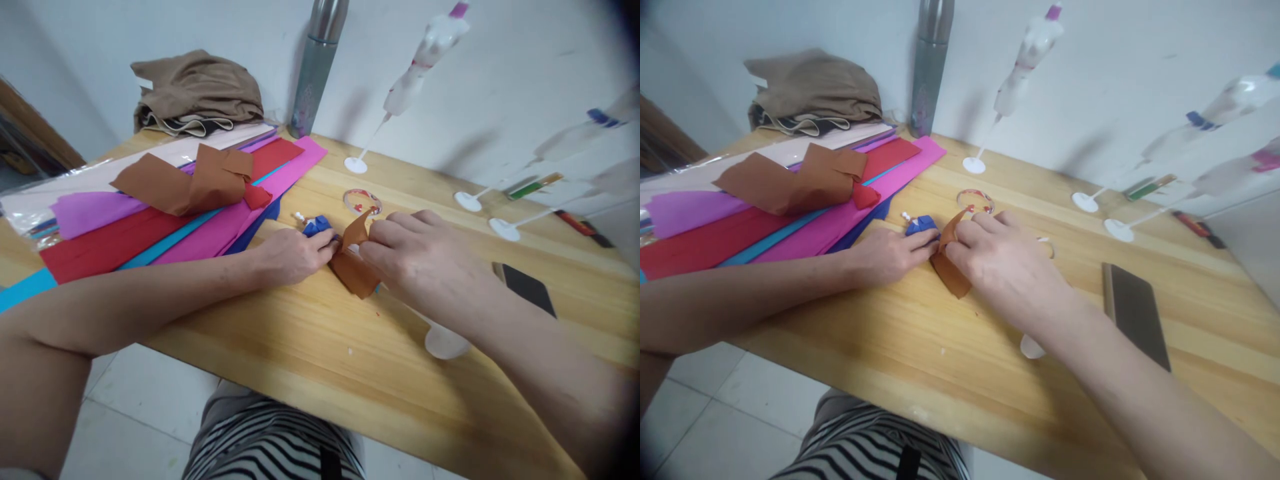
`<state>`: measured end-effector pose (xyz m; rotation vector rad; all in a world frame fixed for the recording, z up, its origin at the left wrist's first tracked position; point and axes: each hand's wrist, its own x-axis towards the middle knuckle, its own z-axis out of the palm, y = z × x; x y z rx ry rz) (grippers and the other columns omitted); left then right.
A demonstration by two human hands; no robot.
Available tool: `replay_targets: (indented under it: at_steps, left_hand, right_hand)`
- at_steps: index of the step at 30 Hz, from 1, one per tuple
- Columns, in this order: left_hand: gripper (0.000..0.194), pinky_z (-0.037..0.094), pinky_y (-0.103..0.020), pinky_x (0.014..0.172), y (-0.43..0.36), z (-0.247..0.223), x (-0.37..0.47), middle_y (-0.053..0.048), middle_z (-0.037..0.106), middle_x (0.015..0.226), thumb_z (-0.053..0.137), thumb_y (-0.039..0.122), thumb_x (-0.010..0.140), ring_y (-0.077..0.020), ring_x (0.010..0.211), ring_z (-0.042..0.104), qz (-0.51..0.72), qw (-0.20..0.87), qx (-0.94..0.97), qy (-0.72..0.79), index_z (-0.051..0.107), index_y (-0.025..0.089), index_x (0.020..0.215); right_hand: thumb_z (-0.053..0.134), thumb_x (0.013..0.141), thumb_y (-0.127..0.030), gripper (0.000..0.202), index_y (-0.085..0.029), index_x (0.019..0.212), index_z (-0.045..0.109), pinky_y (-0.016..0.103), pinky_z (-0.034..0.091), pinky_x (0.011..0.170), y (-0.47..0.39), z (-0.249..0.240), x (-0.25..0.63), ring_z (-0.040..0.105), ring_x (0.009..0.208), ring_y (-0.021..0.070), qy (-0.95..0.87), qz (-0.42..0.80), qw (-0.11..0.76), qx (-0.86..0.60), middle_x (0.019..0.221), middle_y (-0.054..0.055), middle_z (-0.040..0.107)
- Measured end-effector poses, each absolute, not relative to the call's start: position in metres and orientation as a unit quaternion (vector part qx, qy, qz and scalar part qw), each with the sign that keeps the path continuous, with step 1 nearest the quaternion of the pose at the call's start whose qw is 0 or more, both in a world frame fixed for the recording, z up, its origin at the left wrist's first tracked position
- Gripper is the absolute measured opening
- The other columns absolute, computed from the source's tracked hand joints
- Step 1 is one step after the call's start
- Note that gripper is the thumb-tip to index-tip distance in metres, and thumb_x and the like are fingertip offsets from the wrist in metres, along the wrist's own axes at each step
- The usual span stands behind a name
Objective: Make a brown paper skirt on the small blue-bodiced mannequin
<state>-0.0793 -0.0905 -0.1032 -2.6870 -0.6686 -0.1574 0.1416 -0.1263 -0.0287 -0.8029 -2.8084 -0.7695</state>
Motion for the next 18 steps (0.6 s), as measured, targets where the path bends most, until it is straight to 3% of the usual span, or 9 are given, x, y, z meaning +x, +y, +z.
replay_targets:
  at_steps: [12, 18]
  left_hand:
    - [0.042, 0.044, -0.028, 0.051, -0.090, -0.107, -0.082, -0.014, 0.072, 0.133, 0.043, 0.012, 0.102, -0.0152, 0.082, 0.072, -0.087, 0.192, -0.951, -0.226, 0.065, 0.011, 0.138]
    - [0.044, 0.049, -0.028, 0.054, -0.091, -0.106, -0.081, -0.015, 0.071, 0.136, 0.043, 0.011, 0.101, -0.0164, 0.086, 0.074, -0.075, 0.195, -0.951, -0.229, 0.063, 0.011, 0.140]
  right_hand:
    - [0.049, 0.097, 0.001, 0.035, -0.017, 0.073, 0.067, 0.035, 0.030, 0.068, -0.130, -0.023, 0.142, 0.046, 0.066, 0.0212, -0.936, -0.242, 0.042, -0.253, 0.068, 0.004, 0.056]
    - [0.053, 0.096, -0.001, 0.028, -0.017, 0.077, 0.068, 0.034, 0.033, 0.068, -0.140, -0.015, 0.147, 0.055, 0.070, 0.0219, -0.938, -0.206, 0.023, -0.277, 0.074, 0.005, 0.063]
